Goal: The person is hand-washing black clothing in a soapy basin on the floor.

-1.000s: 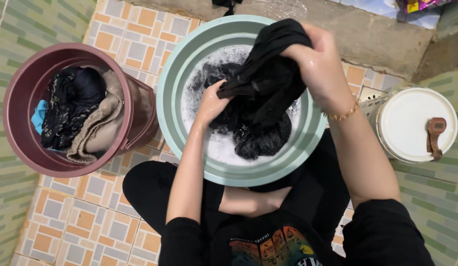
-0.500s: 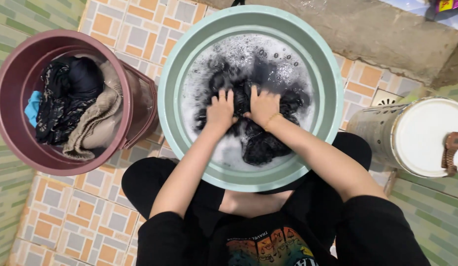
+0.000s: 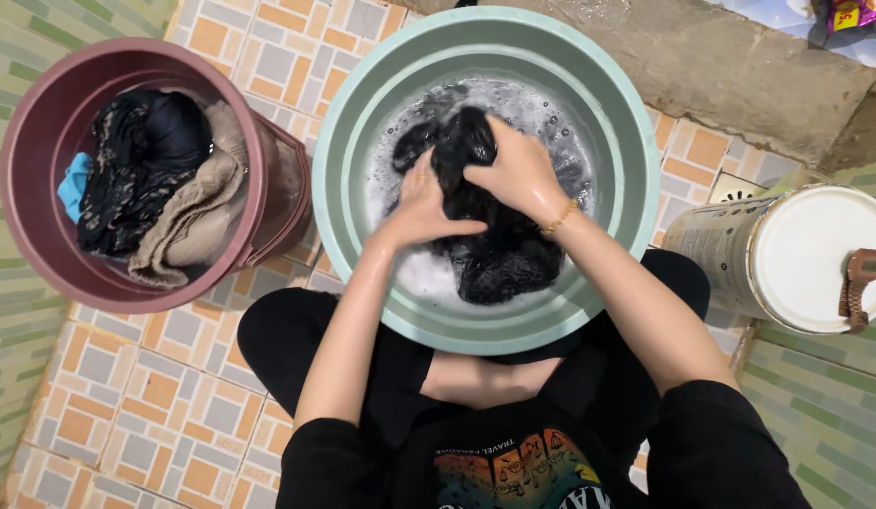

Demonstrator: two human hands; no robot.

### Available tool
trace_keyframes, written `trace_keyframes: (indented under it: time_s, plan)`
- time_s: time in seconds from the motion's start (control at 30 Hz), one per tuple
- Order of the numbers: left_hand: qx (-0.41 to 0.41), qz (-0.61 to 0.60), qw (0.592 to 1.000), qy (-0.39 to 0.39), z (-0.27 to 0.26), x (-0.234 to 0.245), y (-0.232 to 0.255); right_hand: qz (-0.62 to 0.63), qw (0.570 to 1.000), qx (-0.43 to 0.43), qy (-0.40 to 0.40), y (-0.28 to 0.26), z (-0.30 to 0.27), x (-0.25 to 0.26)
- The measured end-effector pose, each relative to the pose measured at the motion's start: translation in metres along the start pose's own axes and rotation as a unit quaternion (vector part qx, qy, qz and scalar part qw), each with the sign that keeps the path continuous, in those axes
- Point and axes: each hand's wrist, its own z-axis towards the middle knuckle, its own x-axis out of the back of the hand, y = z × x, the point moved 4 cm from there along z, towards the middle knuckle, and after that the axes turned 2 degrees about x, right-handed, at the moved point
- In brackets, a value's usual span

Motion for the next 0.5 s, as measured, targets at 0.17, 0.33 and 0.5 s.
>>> trace_keyframes:
  time_s: [0.17,0.33,0.5]
  plan:
    - [-0.141,-0.232,0.955,0.119,-0.031,0.014,0.047,0.275,0.954,0.092,0.072,-0.074,-0.020,0.051]
    - [-0.186,-0.240,0.931,0.204,-0.024,0.007,0.045,0.355,0.927,0.093,0.072,-0.126,-0.043,0.088]
    - [-0.199,-0.294,0.921,0.159,0.005,-0.006,0.034,0.441,0.891,0.092,0.053,-0.144,-0.054,0.106]
